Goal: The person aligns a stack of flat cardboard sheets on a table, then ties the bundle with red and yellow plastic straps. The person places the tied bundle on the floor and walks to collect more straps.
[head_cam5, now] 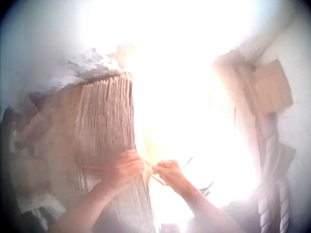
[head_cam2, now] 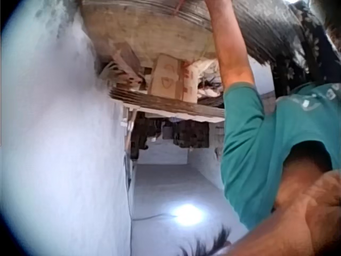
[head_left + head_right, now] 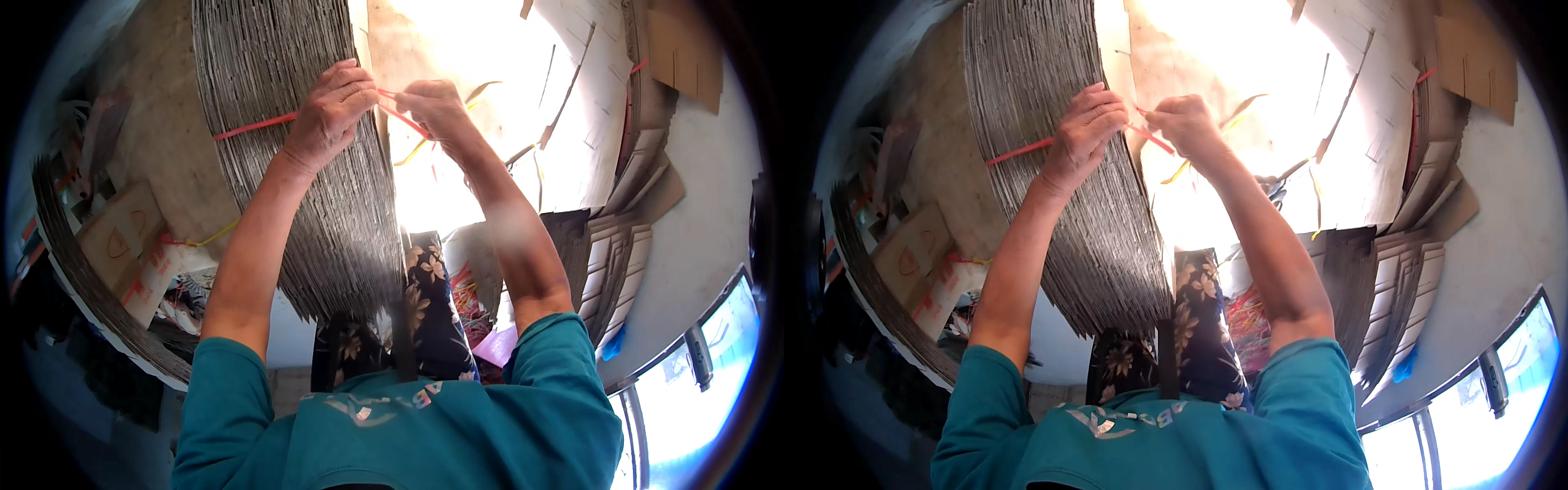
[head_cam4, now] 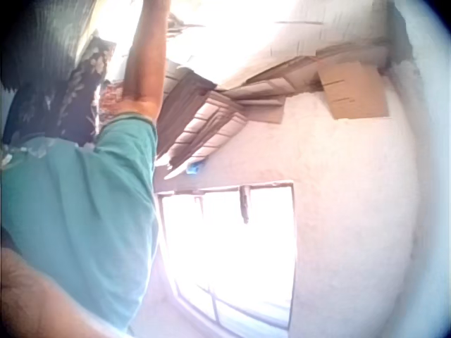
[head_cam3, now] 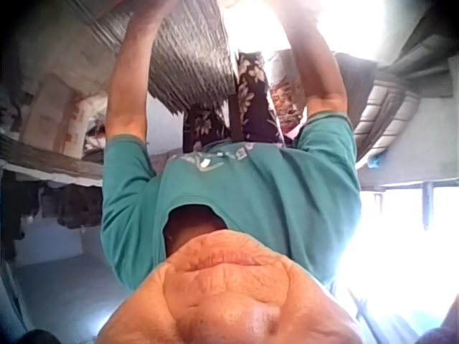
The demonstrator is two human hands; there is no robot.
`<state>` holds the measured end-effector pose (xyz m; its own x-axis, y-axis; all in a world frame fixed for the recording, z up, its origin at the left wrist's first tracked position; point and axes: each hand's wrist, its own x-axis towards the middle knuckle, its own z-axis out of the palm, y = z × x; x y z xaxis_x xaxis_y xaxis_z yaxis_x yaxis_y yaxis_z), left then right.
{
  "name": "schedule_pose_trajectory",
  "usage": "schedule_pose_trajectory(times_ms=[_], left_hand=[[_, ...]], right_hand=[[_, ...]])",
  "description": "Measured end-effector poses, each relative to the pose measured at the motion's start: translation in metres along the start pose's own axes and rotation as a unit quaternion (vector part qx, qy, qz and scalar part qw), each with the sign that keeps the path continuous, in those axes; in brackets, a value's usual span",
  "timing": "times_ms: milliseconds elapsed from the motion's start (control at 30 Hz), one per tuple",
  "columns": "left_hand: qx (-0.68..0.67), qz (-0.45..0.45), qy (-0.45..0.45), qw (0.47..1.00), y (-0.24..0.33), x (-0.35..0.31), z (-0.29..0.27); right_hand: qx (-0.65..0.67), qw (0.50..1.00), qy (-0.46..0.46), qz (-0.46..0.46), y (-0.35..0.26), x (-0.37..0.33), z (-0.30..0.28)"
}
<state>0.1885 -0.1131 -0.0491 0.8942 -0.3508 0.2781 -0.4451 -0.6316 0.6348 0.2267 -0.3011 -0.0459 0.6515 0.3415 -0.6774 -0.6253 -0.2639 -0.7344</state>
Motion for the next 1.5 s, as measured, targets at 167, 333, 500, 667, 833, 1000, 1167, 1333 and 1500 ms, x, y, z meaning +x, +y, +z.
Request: schedule_pose_trajectory(times_ms=[167, 333, 500, 667, 833, 1000, 1167, 1333, 1500], left_hand=[[-0.070, -0.042, 0.024, 0.996, 0.009, 0.006, -0.004], [-0.231, -0.109, 0.002, 0.967, 0.004, 0.003, -0.006], [-0.245, -0.147, 0.105, 0.953, 0.002, -0.004, -0.003], [-0.287, -0.326, 0.185, 0.881, 0.029, 0.000, -0.013], [-0.222, -0.355, 0.275, 0.866, 0.053, 0.004, -0.011], [-0.239, -0.474, 0.135, 0.837, 0.037, 0.007, -0.022], [-0.388, -0.468, -0.055, 0.792, 0.016, 0.013, -0.044], [-0.194, -0.318, -0.089, 0.924, 0.017, 0.012, -0.048], [0.234, -0.132, -0.118, 0.956, 0.008, -0.014, -0.071]], right_hand=[[-0.109, 0.981, -0.154, 0.047, -0.072, -0.006, -0.019], [-0.138, 0.929, -0.332, -0.092, -0.143, 0.004, 0.017], [0.449, 0.854, -0.179, -0.191, -0.096, 0.012, -0.024], [0.510, 0.854, -0.074, 0.075, 0.020, -0.034, 0.021], [0.673, 0.731, -0.102, 0.036, -0.001, -0.038, 0.082], [0.773, 0.631, -0.060, 0.022, -0.002, -0.033, 0.089], [0.401, 0.913, -0.066, 0.018, -0.010, -0.034, 0.065], [-0.243, 0.934, 0.072, -0.252, -0.020, -0.029, 0.041], [-0.238, 0.962, 0.064, -0.116, -0.004, -0.001, 0.011]])
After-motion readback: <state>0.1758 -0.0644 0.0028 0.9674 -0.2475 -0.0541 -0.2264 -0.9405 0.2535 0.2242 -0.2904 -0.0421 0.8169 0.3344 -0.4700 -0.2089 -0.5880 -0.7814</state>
